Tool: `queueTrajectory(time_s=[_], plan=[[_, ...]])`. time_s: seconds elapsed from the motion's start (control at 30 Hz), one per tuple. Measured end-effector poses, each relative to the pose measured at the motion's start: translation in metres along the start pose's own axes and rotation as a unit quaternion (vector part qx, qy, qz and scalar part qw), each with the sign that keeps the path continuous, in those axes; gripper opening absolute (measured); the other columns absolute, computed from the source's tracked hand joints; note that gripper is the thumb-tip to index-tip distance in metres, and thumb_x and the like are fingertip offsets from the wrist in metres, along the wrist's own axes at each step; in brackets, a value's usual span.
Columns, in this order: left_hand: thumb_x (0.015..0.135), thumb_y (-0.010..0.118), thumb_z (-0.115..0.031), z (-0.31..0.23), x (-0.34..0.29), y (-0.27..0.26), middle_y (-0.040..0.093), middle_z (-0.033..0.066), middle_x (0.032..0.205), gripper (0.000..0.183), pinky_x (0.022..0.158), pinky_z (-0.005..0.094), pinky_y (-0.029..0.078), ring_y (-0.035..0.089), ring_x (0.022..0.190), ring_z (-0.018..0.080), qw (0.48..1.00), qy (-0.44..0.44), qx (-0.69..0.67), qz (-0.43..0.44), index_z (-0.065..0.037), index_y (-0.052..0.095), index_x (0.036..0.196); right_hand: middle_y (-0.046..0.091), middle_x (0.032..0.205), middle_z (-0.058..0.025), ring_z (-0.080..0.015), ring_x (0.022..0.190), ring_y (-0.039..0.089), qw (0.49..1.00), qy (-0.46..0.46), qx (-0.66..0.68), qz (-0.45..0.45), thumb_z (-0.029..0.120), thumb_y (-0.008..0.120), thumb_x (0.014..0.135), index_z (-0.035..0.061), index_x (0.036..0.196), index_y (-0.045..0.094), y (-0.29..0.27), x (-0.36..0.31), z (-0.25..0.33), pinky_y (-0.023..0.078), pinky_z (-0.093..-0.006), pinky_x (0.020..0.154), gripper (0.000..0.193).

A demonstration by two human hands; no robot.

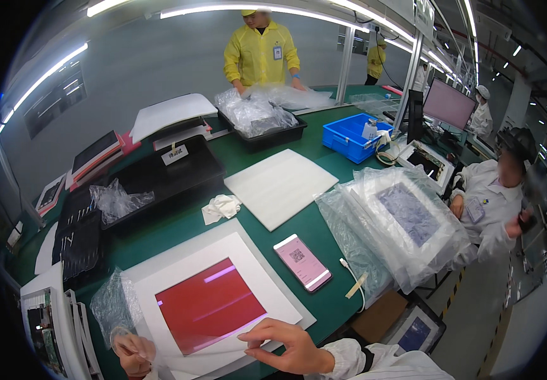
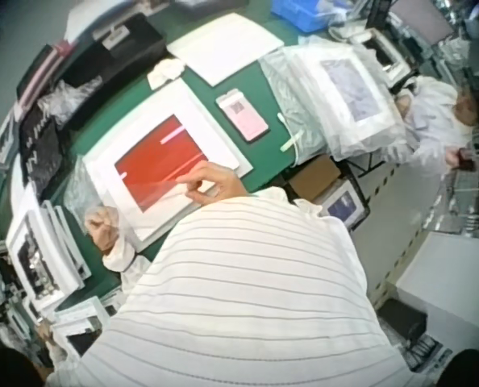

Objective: Assembling electronic display panels by peeling protective films, attaching circuit boards, and fitting back covers.

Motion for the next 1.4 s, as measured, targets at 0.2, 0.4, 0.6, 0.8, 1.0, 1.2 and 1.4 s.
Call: queueTrajectory(time_s=[0.2, 0.4, 0.6, 0.8, 1.0, 1.2, 1.4], plan=[[0.078, 0.069, -0.004, 0.002, 0.002, -0.005, 0.052, 0.0104, 0.076, 0.022, 0.051, 0.0311, 0.046, 0.053, 0.057, 0.0187, 0.996, 0.024, 0.065, -0.049, -0.004, 0.047, 0.083, 0.056, 0.089, -0.0057, -0.0178, 0.080, 0.056, 0.994, -0.064, -0.080, 0.046, 0.005, 0.067, 0.082, 0.0074, 0.096, 0.068, -0.002, -0.012, 0.009, 0.044, -0.0283, 0.078, 0.015], [0.083, 0.062, -0.005, 0.001, 0.010, 0.013, 0.052, 0.0104, 0.086, 0.011, 0.055, 0.0277, 0.046, 0.055, 0.065, 0.0190, 0.997, 0.014, -0.001, -0.079, -0.005, 0.052, 0.088, 0.052, 0.101, -0.0073, -0.0211, 0.097, 0.052, 0.990, -0.025, -0.036, 0.134, 0.005, 0.068, 0.079, 0.0099, 0.095, 0.070, 0.008, -0.018, -0.004, 0.041, -0.0309, 0.086, 0.017], [0.085, 0.054, -0.005, -0.002, 0.011, 0.024, 0.058, 0.0117, 0.093, 0.011, 0.058, 0.0266, 0.046, 0.058, 0.072, 0.0198, 0.997, 0.018, -0.001, -0.075, -0.005, 0.060, 0.094, 0.054, 0.103, -0.0078, -0.0220, 0.101, 0.051, 0.997, -0.058, -0.013, 0.048, 0.008, 0.071, 0.076, 0.0106, 0.091, 0.072, 0.005, -0.014, -0.001, 0.040, -0.0349, 0.089, 0.015], [0.086, 0.058, -0.006, -0.005, 0.000, -0.004, 0.054, 0.0104, 0.083, 0.005, 0.055, 0.0264, 0.046, 0.056, 0.066, 0.0199, 0.986, 0.021, 0.005, -0.164, -0.004, 0.055, 0.090, 0.058, 0.105, -0.0194, -0.0335, 0.095, 0.057, 0.917, -0.335, -0.177, 0.130, 0.026, 0.075, 0.075, 0.0145, 0.134, 0.040, 0.022, -0.017, 0.020, 0.048, -0.0379, 0.082, 0.070], [0.083, 0.065, -0.008, 0.003, 0.017, 0.006, 0.047, 0.0114, 0.080, 0.015, 0.048, 0.0284, 0.049, 0.053, 0.059, 0.0193, 0.992, 0.056, -0.011, -0.113, -0.004, 0.050, 0.083, 0.060, 0.090, -0.0127, -0.0271, 0.096, 0.056, 0.993, -0.062, -0.068, 0.067, 0.020, 0.064, 0.082, 0.0070, 0.097, 0.070, 0.005, -0.019, -0.015, 0.039, -0.0371, 0.092, 0.021], [0.081, 0.070, -0.024, -0.004, 0.012, 0.021, 0.052, 0.0110, 0.068, 0.032, 0.047, 0.0339, 0.051, 0.058, 0.055, 0.0236, 0.998, 0.000, 0.042, -0.045, 0.004, 0.055, 0.084, 0.064, 0.089, -0.0107, -0.0183, 0.080, 0.062, 0.994, -0.091, -0.062, 0.006, -0.007, 0.066, 0.076, 0.0004, 0.100, 0.067, -0.004, -0.006, -0.010, 0.050, -0.0257, 0.068, 0.024], [0.077, 0.073, -0.031, 0.005, 0.019, 0.031, 0.058, 0.0134, 0.072, 0.036, 0.051, 0.0333, 0.050, 0.062, 0.062, 0.0263, 0.990, -0.036, 0.138, 0.015, 0.003, 0.063, 0.080, 0.063, 0.081, -0.0147, -0.0176, 0.069, 0.060, 0.998, -0.032, -0.042, -0.020, -0.011, 0.062, 0.078, -0.0068, 0.094, 0.064, -0.025, 0.004, -0.012, 0.048, -0.0256, 0.064, 0.017]])
Point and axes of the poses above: each hand's wrist, its own x-axis towards the middle knuckle, its own y-axis out of the palm, z = x × y, the point moved 8 cm from there along x, towards the middle knuckle
